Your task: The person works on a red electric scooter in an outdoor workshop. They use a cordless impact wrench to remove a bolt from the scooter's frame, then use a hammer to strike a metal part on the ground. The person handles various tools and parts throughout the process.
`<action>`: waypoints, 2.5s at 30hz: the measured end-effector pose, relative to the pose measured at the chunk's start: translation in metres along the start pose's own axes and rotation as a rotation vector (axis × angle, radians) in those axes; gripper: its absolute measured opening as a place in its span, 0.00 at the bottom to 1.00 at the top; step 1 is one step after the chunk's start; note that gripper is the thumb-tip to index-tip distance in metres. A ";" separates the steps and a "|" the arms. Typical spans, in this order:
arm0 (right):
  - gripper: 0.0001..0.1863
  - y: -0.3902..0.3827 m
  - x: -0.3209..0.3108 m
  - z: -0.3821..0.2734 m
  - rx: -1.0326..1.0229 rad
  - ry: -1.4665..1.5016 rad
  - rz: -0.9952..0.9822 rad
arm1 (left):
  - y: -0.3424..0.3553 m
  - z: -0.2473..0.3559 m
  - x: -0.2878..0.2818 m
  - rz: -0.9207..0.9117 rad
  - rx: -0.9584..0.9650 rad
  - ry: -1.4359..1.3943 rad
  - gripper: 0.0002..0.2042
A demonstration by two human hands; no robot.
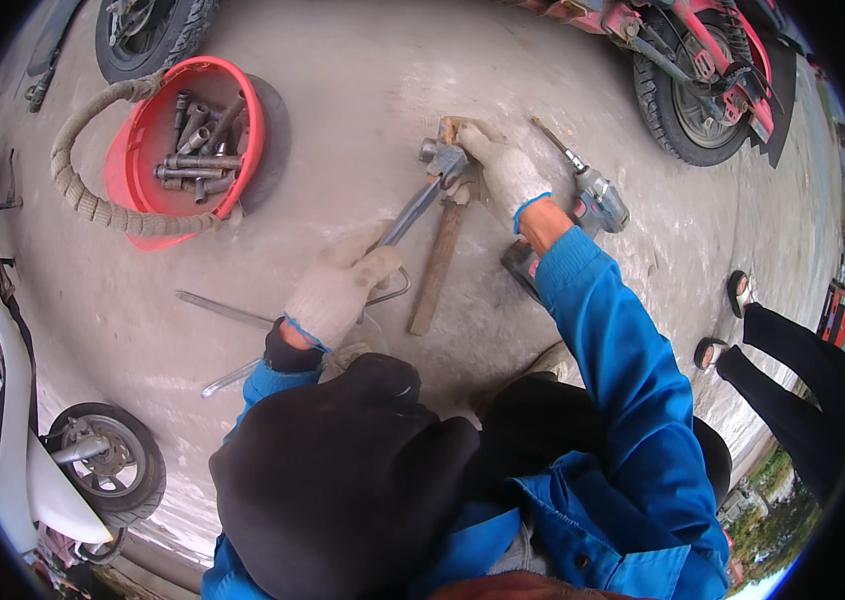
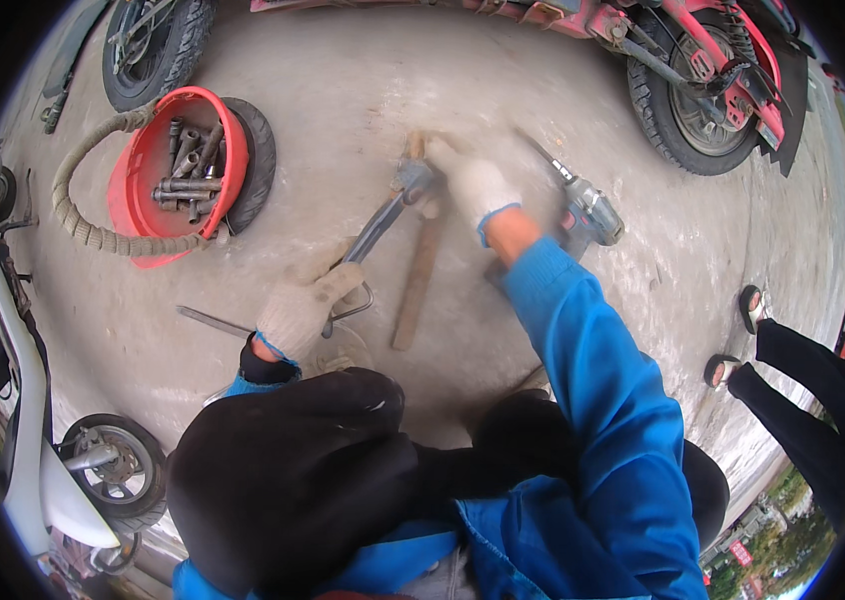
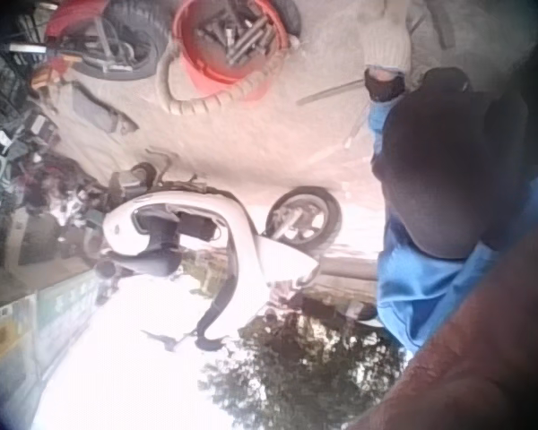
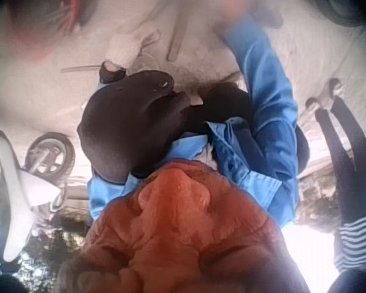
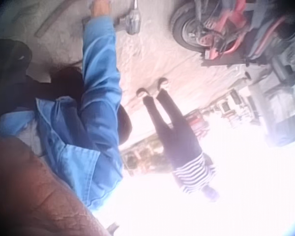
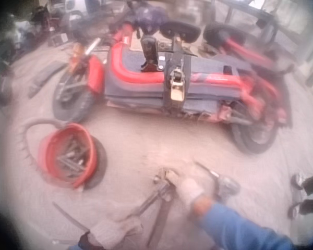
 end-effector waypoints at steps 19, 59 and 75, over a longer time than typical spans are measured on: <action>0.28 -0.060 -0.002 0.070 -0.088 -0.576 0.586 | 0.063 -0.048 -0.049 0.690 0.430 0.738 0.17; 0.17 -0.052 -0.018 0.078 0.362 -0.296 0.058 | 0.058 -0.097 -0.076 0.437 0.536 -0.109 0.20; 0.44 -0.031 0.027 -0.049 -0.324 -0.785 0.043 | 0.028 -0.085 -0.046 0.241 0.085 -0.409 0.30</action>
Point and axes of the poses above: each hand's wrist, its own y-axis towards the middle knuckle, its own x-axis out of the palm, z = x × y, the point moved 9 cm from there along y, towards the middle knuckle, and after that the axes turned 10 degrees about -y, right-handed, at the moved point
